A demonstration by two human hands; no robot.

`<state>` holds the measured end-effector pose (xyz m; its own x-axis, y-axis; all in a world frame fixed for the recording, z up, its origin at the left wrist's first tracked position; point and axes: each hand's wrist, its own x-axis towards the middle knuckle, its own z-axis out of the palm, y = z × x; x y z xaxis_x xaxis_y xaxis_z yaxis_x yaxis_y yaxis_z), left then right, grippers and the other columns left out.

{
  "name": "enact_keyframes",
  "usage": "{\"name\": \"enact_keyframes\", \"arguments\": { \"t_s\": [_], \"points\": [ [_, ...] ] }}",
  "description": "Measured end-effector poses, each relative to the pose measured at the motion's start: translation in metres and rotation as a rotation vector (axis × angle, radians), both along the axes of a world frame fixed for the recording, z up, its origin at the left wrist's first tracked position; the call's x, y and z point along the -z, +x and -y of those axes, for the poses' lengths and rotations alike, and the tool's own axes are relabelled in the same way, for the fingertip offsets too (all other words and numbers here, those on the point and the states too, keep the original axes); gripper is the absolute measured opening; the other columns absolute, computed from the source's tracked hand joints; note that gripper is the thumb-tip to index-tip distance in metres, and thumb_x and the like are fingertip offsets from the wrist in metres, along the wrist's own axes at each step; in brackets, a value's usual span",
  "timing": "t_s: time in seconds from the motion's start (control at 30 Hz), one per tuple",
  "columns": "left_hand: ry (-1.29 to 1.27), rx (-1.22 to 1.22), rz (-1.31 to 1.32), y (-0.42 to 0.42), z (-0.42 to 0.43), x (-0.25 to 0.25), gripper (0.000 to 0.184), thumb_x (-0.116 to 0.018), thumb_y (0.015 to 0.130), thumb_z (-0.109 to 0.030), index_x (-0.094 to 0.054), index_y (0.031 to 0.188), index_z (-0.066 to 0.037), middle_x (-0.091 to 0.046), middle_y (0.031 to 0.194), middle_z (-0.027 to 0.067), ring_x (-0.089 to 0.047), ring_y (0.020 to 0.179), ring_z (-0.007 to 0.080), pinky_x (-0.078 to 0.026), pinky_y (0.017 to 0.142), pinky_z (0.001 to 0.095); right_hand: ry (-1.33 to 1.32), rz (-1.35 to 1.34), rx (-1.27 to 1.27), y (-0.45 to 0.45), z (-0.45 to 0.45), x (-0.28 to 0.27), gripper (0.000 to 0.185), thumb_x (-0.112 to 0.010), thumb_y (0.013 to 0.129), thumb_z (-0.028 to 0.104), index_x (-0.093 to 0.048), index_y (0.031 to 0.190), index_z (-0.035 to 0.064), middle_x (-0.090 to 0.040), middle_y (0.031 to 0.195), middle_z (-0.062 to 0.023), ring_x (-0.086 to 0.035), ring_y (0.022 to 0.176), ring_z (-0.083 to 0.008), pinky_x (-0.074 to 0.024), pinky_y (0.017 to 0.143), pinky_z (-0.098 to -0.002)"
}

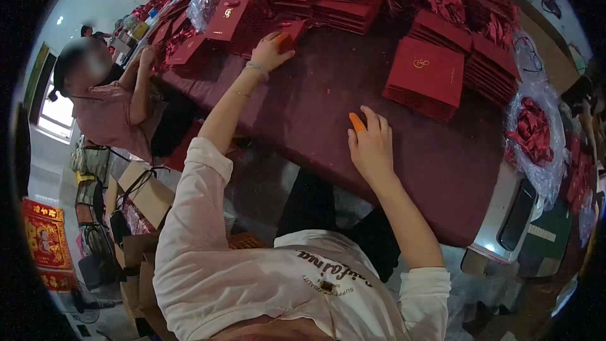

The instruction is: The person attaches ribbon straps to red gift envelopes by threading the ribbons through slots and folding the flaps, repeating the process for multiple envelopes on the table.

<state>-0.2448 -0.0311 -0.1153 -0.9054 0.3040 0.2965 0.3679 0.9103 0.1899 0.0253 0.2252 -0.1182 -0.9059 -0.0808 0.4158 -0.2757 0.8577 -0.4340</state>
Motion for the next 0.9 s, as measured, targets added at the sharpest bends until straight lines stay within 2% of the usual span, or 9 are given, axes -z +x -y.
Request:
{"name": "enact_keyframes", "arguments": {
  "t_s": [0.23, 0.33, 0.43, 0.53, 0.6, 0.63, 0.7, 0.73, 0.9],
  "points": [
    [-0.002, 0.061, -0.017, -0.018, -0.004, -0.01, 0.073, -0.067, 0.069, -0.054, -0.048, 0.125, -0.012, -0.041, 0.134, 0.0149, -0.042, 0.12, 0.034, -0.041, 0.093, 0.0486, -0.044, 0.039, -0.016, 0.0, -0.001, -0.001, 0.032, -0.057, 0.083, 0.015, -0.058, 0.111, -0.0004, -0.043, 0.126, -0.0131, -0.041, 0.112, -0.0302, -0.0358, 0.094, -0.0415],
    [0.095, 0.103, -0.326, 0.003, -0.003, -0.012, 0.068, -0.064, 0.072, -0.055, -0.052, 0.117, -0.005, -0.054, 0.116, 0.0192, -0.052, 0.107, 0.0363, -0.045, 0.086, 0.0419, -0.021, 0.04, -0.01, 0.0, -0.001, 0.001, 0.032, -0.057, 0.083, 0.016, -0.058, 0.112, 0.0002, -0.042, 0.126, -0.013, -0.041, 0.113, -0.0298, -0.0357, 0.094, -0.0416],
    [0.24, 0.247, -0.478, 0.034, -0.025, -0.016, 0.033, -0.06, 0.083, -0.028, -0.059, 0.104, -0.003, -0.059, 0.1, 0.017, -0.057, 0.091, 0.0349, -0.047, 0.077, 0.0396, -0.042, 0.004, 0.001, 0.001, 0.002, 0.002, 0.03, -0.056, 0.084, 0.015, -0.059, 0.11, 0.0018, -0.043, 0.123, -0.0145, -0.041, 0.111, -0.0302, -0.0354, 0.094, -0.0417],
    [0.434, 0.551, -0.385, 0.109, -0.096, -0.044, 0.019, -0.061, 0.083, -0.016, -0.062, 0.096, -0.002, -0.061, 0.089, 0.0128, -0.06, 0.084, 0.0298, -0.048, 0.073, 0.0351, -0.057, -0.072, 0.014, 0.002, 0.005, 0.005, 0.029, -0.058, 0.081, 0.011, -0.058, 0.109, 0.0029, -0.047, 0.12, -0.0125, -0.044, 0.108, -0.0306, -0.0369, 0.092, -0.0406],
    [0.56, 0.467, -0.037, 0.155, -0.144, -0.059, 0.024, -0.062, 0.084, -0.022, -0.063, 0.097, -0.002, -0.062, 0.09, 0.0134, -0.061, 0.083, 0.0285, -0.047, 0.075, 0.0344, -0.111, -0.126, -0.025, -0.003, 0.007, 0.009, 0.029, -0.059, 0.078, 0.01, -0.059, 0.106, 0.003, -0.05, 0.116, -0.0128, -0.047, 0.106, -0.0322, -0.0383, 0.091, -0.0416],
    [0.557, 0.507, -0.058, 0.16, -0.165, -0.058, 0.046, -0.063, 0.082, -0.038, -0.06, 0.102, 0.003, -0.062, 0.091, 0.0192, -0.06, 0.086, 0.0325, -0.047, 0.078, 0.0374, -0.183, -0.159, -0.049, -0.003, 0.008, 0.006, 0.028, -0.059, 0.077, 0.009, -0.059, 0.105, 0.0029, -0.051, 0.114, -0.013, -0.048, 0.105, -0.0328, -0.0389, 0.091, -0.0421],
    [0.473, 0.414, -0.082, 0.145, -0.199, -0.036, 0.071, -0.063, 0.075, -0.054, -0.056, 0.106, 0.01, -0.06, 0.09, 0.0264, -0.057, 0.091, 0.0392, -0.045, 0.081, 0.0414, -0.152, -0.22, -0.011, 0.013, 0.009, 0.0, 0.026, -0.06, 0.076, 0.01, -0.06, 0.102, 0.0029, -0.053, 0.11, -0.0137, -0.05, 0.104, -0.0329, -0.039, 0.092, -0.0425],
    [0.375, 0.367, 0.068, 0.141, -0.212, -0.041, 0.088, -0.065, 0.068, -0.063, -0.052, 0.107, 0.015, -0.058, 0.093, 0.0311, -0.053, 0.096, 0.0432, -0.044, 0.083, 0.0436, -0.096, -0.226, 0.037, 0.023, 0.007, -0.004, 0.026, -0.061, 0.076, 0.011, -0.06, 0.101, 0.003, -0.053, 0.109, -0.0135, -0.05, 0.103, -0.0325, -0.0387, 0.093, -0.0423],
    [0.355, 0.445, 0.208, 0.126, -0.224, -0.021, 0.09, -0.071, 0.059, -0.064, -0.054, 0.104, 0.012, -0.056, 0.101, 0.0309, -0.052, 0.099, 0.041, -0.044, 0.084, 0.0441, -0.114, -0.26, 0.159, 0.08, -0.069, -0.057, 0.021, -0.064, 0.076, 0.016, -0.064, 0.096, 0.0087, -0.057, 0.102, -0.0054, -0.053, 0.097, -0.0254, -0.0398, 0.088, -0.0398]
  ]
}}
